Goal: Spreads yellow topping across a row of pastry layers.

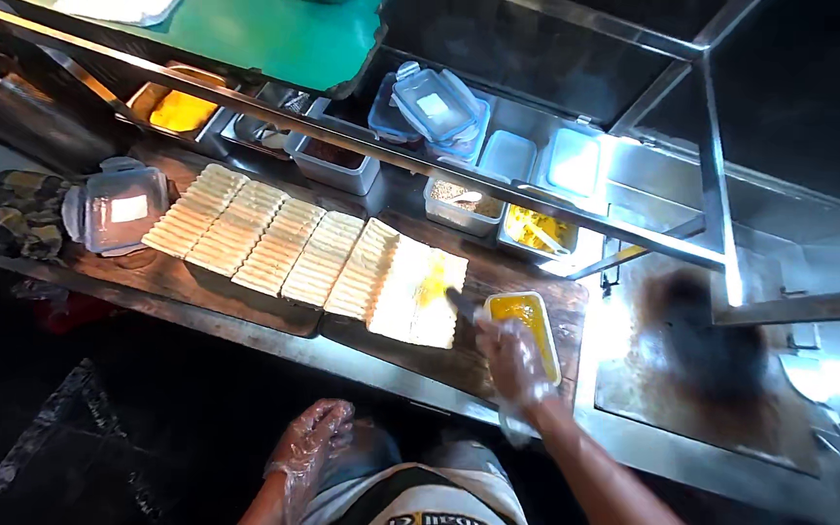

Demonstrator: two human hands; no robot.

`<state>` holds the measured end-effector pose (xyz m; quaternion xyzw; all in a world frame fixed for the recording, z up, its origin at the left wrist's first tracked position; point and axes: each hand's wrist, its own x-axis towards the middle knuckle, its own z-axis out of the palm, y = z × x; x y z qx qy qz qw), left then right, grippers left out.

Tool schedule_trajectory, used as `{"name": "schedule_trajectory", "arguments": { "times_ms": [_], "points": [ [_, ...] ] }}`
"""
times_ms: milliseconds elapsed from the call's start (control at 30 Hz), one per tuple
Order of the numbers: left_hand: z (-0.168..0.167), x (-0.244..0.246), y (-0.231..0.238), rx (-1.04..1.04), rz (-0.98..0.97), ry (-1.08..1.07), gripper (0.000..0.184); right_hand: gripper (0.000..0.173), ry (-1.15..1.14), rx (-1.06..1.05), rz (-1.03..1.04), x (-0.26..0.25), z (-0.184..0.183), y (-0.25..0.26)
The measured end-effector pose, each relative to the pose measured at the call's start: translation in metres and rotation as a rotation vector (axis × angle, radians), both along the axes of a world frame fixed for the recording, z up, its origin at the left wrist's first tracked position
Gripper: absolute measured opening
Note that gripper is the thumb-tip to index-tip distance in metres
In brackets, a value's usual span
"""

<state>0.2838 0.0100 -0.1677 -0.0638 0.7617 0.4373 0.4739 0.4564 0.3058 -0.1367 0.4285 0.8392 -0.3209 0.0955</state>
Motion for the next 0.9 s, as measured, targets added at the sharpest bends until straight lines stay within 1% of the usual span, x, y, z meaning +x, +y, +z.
{"name": "schedule_trajectory", "arguments": {
  "times_ms": [33, 100, 133, 200, 267, 300, 333, 367, 400, 433, 467, 500, 533, 600, 667, 700, 767, 800, 900],
  "points": [
    [0.002, -0.009, 0.0, 0.037, -0.018, 0.009, 0.021, 0.035, -0.043, -0.052, -0.064, 0.005, 0.012, -0.02],
    [0.0, -0.024, -0.002, 0.072, -0.044, 0.009, 0.022, 0.033, -0.004, -0.043, -0.161, -0.002, 0.026, -0.038],
    [-0.003, -0.027, -0.005, 0.072, -0.079, -0.008, 0.022, 0.032, 0.02, -0.018, -0.172, -0.013, 0.025, -0.038],
    [-0.017, -0.034, -0.007, 0.05, -0.211, -0.05, 0.021, 0.035, 0.026, 0.0, -0.178, -0.044, 0.014, -0.027],
    [-0.021, -0.035, -0.004, 0.019, -0.383, -0.069, 0.022, 0.037, 0.001, -0.02, -0.165, -0.053, 0.004, -0.039],
    [-0.02, -0.037, 0.004, 0.022, -0.449, -0.07, 0.023, 0.035, -0.018, -0.025, -0.158, -0.046, 0.005, -0.056],
    [-0.017, -0.037, 0.015, 0.035, -0.475, -0.093, 0.024, 0.034, 0.0, -0.018, -0.166, -0.03, 0.01, -0.076],
    [-0.013, -0.033, 0.025, 0.059, -0.452, -0.145, 0.024, 0.033, 0.063, -0.002, -0.207, -0.008, 0.014, -0.094],
    [-0.009, -0.025, 0.036, 0.094, -0.394, -0.212, 0.025, 0.03, 0.177, 0.057, -0.269, 0.018, 0.013, -0.107],
    [-0.006, -0.015, 0.048, 0.141, -0.33, -0.284, 0.025, 0.027, 0.289, 0.133, -0.322, 0.043, 0.011, -0.109],
    [-0.004, -0.003, 0.062, 0.186, -0.271, -0.356, 0.026, 0.027, 0.33, 0.213, -0.333, 0.065, 0.012, -0.099],
    [0.001, 0.01, 0.077, 0.219, -0.226, -0.421, 0.028, 0.027, 0.301, 0.27, -0.316, 0.084, 0.017, -0.08],
    [0.007, 0.026, 0.092, 0.24, -0.183, -0.489, 0.031, 0.028, 0.197, 0.282, -0.274, 0.099, 0.024, -0.056],
    [0.015, 0.057, 0.118, 0.26, -0.082, -0.636, 0.041, 0.033, -0.096, 0.206, -0.102, 0.113, 0.039, -0.006],
    [0.017, 0.085, 0.136, 0.3, -0.009, -0.747, 0.05, 0.039, -0.337, 0.158, 0.121, 0.104, 0.044, 0.039],
    [0.017, 0.098, 0.143, 0.314, 0.028, -0.774, 0.054, 0.041, -0.405, 0.142, 0.217, 0.095, 0.047, 0.056],
    [0.018, 0.119, 0.158, 0.325, 0.105, -0.781, 0.061, 0.04, -0.389, 0.175, 0.373, 0.083, 0.046, 0.081],
    [0.018, 0.128, 0.165, 0.325, 0.155, -0.77, 0.062, 0.036, -0.372, 0.179, 0.426, 0.08, 0.047, 0.089],
    [0.014, 0.146, 0.176, 0.336, 0.295, -0.715, 0.063, 0.034, -0.471, 0.18, 0.659, 0.081, 0.051, 0.106]
  ]
}}
